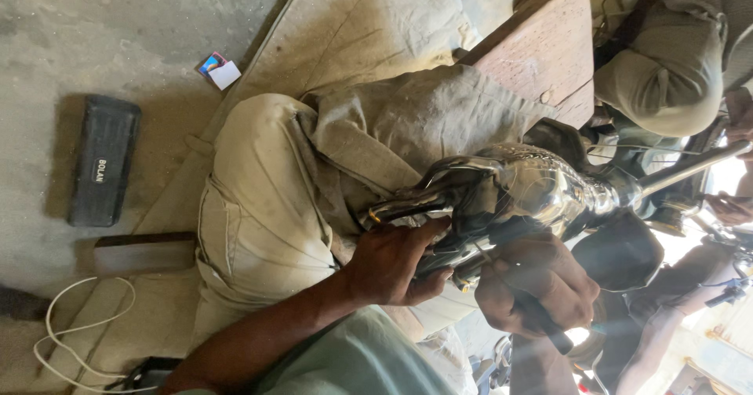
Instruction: The person sits cross-legged on the floor and uses a small metal tool to engrave or polish a shiny, multi-spouted metal vessel. They hold the vessel steady with one hand while working with the tool in the other, occasionally rotating the object to access different areas.
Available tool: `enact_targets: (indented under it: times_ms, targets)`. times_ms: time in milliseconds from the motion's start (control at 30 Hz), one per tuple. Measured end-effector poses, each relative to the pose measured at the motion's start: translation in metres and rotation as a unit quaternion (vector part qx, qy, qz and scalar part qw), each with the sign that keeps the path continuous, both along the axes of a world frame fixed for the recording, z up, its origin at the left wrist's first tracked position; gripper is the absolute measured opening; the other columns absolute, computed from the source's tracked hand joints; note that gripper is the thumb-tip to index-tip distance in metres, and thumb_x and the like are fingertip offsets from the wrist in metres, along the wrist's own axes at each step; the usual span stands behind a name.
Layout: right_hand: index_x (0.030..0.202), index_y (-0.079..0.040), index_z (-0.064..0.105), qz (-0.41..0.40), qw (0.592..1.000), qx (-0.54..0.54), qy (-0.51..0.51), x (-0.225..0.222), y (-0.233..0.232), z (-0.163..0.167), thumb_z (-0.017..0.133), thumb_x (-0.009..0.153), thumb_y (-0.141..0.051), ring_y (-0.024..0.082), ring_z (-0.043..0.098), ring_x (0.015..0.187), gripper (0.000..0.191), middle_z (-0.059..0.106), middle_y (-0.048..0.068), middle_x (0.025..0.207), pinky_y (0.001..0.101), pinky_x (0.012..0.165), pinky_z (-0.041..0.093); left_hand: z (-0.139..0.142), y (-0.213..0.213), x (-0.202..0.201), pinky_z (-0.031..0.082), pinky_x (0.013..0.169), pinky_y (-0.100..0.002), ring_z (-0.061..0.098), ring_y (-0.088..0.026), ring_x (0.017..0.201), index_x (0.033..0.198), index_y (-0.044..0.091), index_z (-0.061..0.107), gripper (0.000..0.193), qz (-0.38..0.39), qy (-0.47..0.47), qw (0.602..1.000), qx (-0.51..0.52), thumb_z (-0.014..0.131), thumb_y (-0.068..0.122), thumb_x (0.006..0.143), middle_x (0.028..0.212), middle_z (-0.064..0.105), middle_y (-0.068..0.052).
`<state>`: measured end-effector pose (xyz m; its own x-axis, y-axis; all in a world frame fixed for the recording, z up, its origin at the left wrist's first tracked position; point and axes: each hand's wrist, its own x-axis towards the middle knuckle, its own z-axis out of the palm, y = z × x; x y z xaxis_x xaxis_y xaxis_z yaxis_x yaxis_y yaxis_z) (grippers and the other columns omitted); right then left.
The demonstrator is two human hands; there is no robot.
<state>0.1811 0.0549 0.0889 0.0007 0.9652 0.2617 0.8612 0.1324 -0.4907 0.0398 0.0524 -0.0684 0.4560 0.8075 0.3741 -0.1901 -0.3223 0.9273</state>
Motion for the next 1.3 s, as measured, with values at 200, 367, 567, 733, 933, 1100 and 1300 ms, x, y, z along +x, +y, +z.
enact_targets:
  times_ms: [200,367,567,733,933,1100,1300]
  targets:
    - [0.077,-0.002,0.059,0.022,1.000,-0.007,-0.001,0.002,-0.002,-0.001,0.065,0.073,0.007,0.021,0.066,0.068,0.011,0.063,0.010,0.075,0.0286,0.056,0.053,-0.001,-0.004,-0.003,0.059,0.078,-0.035,0.072,-0.020,0.077,0.146,-0.001,0.046,0.072,-0.027,0.018,0.998,-0.056,0.078,0.034,0.092,0.087,0.071,-0.005]
    - [0.077,-0.003,0.058,0.017,1.000,-0.004,-0.008,0.001,-0.004,-0.001,0.065,0.074,0.009,0.022,0.067,0.070,0.014,0.064,0.009,0.076,0.0286,0.057,0.053,-0.001,-0.005,-0.003,0.060,0.078,-0.035,0.073,-0.020,0.078,0.147,0.001,0.044,0.075,-0.017,0.011,0.998,-0.061,0.080,0.036,0.091,0.088,0.071,-0.005]
    - [0.076,-0.004,0.057,0.023,1.000,-0.010,-0.017,0.000,-0.003,0.001,0.067,0.071,0.007,0.022,0.066,0.068,0.015,0.063,0.010,0.076,0.0302,0.058,0.052,-0.004,-0.008,-0.002,0.062,0.074,-0.034,0.075,-0.020,0.079,0.145,0.002,0.046,0.072,-0.032,0.012,0.996,-0.079,0.079,0.037,0.092,0.090,0.073,-0.007]
    - [0.076,-0.006,0.059,0.043,0.998,-0.010,-0.040,0.001,0.000,0.002,0.067,0.069,0.006,0.023,0.067,0.066,0.016,0.064,0.008,0.074,0.0315,0.058,0.052,-0.007,-0.010,0.001,0.063,0.075,-0.033,0.077,-0.020,0.081,0.145,0.000,0.043,0.073,-0.038,0.002,0.997,-0.070,0.078,0.038,0.094,0.093,0.073,-0.010]
    - [0.078,-0.005,0.061,0.078,0.996,-0.007,-0.040,0.007,-0.002,0.001,0.065,0.068,0.005,0.023,0.065,0.063,0.015,0.063,0.008,0.073,0.0337,0.060,0.054,-0.007,-0.011,0.000,0.062,0.075,-0.034,0.075,-0.020,0.079,0.144,0.000,0.043,0.073,-0.032,0.014,0.997,-0.062,0.078,0.038,0.093,0.088,0.073,-0.008]
    - [0.086,-0.004,0.065,0.009,0.998,-0.036,0.056,0.008,-0.006,0.005,0.070,0.078,0.001,0.021,0.072,0.069,0.011,0.069,0.011,0.082,0.0271,0.060,0.058,-0.003,-0.009,0.000,0.061,0.074,-0.034,0.074,-0.019,0.077,0.140,0.001,0.048,0.070,-0.027,0.027,0.997,-0.072,0.080,0.037,0.089,0.088,0.072,-0.005]
    - [0.101,0.001,0.065,-0.211,0.975,0.019,0.067,-0.002,-0.005,0.012,0.080,0.095,-0.018,0.016,0.073,0.080,0.025,0.073,0.012,0.095,0.0240,0.073,0.058,0.006,-0.010,0.000,0.061,0.072,-0.033,0.074,-0.019,0.077,0.139,0.000,0.050,0.070,-0.030,0.022,0.993,-0.109,0.082,0.035,0.087,0.092,0.072,-0.007]
